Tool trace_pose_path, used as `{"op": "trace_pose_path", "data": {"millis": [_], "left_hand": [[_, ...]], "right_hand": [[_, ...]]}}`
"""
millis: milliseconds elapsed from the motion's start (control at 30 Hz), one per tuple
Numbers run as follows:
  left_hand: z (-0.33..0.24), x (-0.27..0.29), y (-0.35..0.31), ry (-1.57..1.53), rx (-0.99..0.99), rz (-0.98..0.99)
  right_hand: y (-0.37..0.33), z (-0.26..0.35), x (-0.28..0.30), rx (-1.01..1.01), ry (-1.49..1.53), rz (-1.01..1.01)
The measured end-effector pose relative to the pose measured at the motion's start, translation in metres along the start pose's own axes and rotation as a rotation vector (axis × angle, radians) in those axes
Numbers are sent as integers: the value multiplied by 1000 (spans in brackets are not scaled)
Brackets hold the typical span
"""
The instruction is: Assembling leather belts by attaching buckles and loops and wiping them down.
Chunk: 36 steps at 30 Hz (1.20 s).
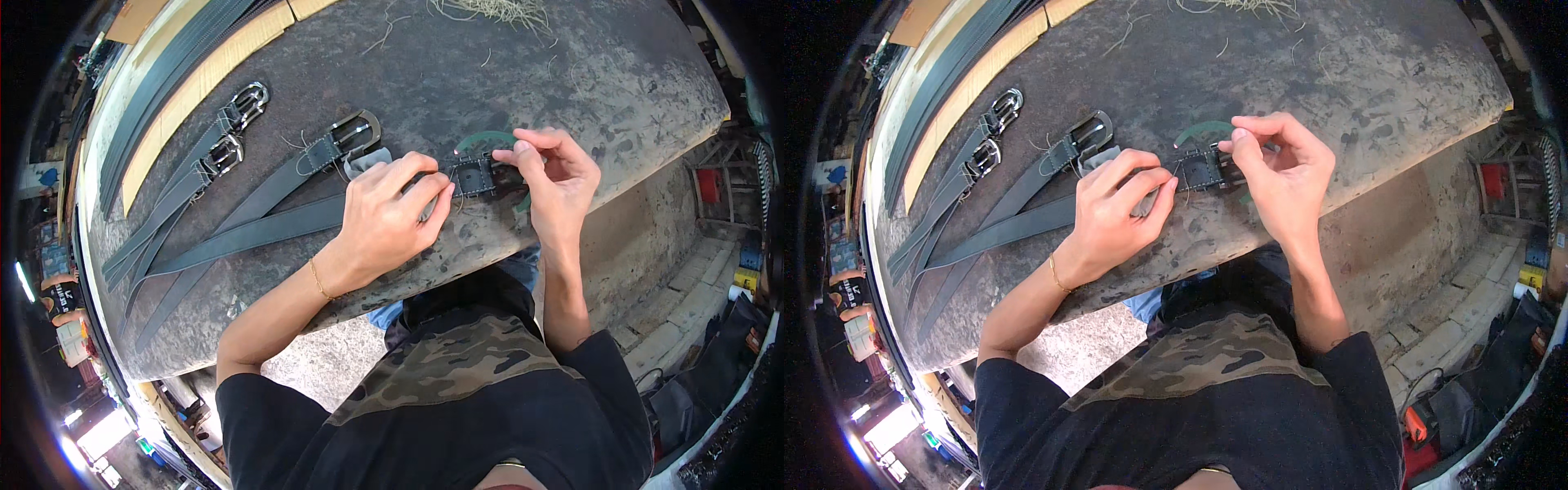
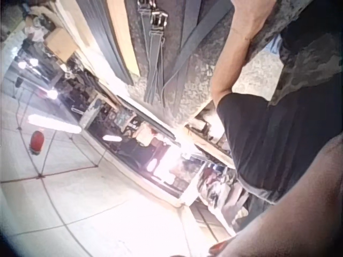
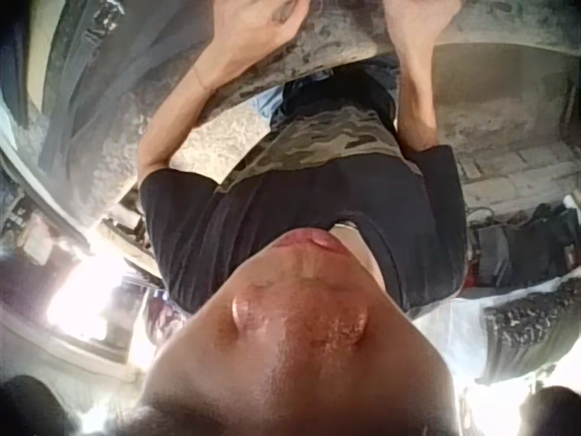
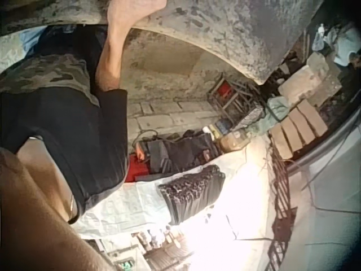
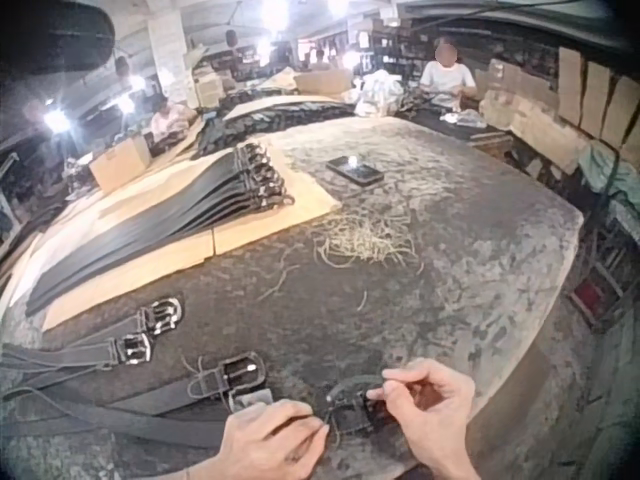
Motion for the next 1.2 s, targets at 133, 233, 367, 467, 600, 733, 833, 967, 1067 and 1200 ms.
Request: {"op": "trace_pose_path", "data": {"millis": [133,233,367,467,600,733,833,967,1067,1200], "left_hand": [[4,-1,-1,-30,-8,-23],[6,-1,-1,-43,-13,-9],[7,0,0,-67,-39,-30],[6,0,0,-73,-34,-29],[6,-1,-1,-76,-35,-29],[6,-1,-2,-79,-37,-33],[7,-1,-2,-78,-34,-39],[6,1,1,-65,-39,-32],[6,2,0,-68,-14,-48],[11,12,17,-53,-20,-163]], "right_hand": [[-2,0,-2,22,-68,17],[-4,-3,-2,48,-55,-2],[-4,-3,-1,92,-91,16],[-6,-5,2,116,-178,29],[-7,-1,0,92,-231,10],[-8,-2,0,104,-254,-3],[-7,-3,0,86,-250,-13],[-5,-4,0,77,-260,1],[-3,-1,-4,107,-122,10],[2,1,9,50,173,-175]]}}
Point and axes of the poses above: each hand's wrist, its own y-axis towards the middle knuckle, its own x-axis out of the back of the hand, z = x × y, the point moved 2 cm from there along y, towards the middle knuckle, and after that the axes turned 4 degrees about -x, right-handed, at the moved point
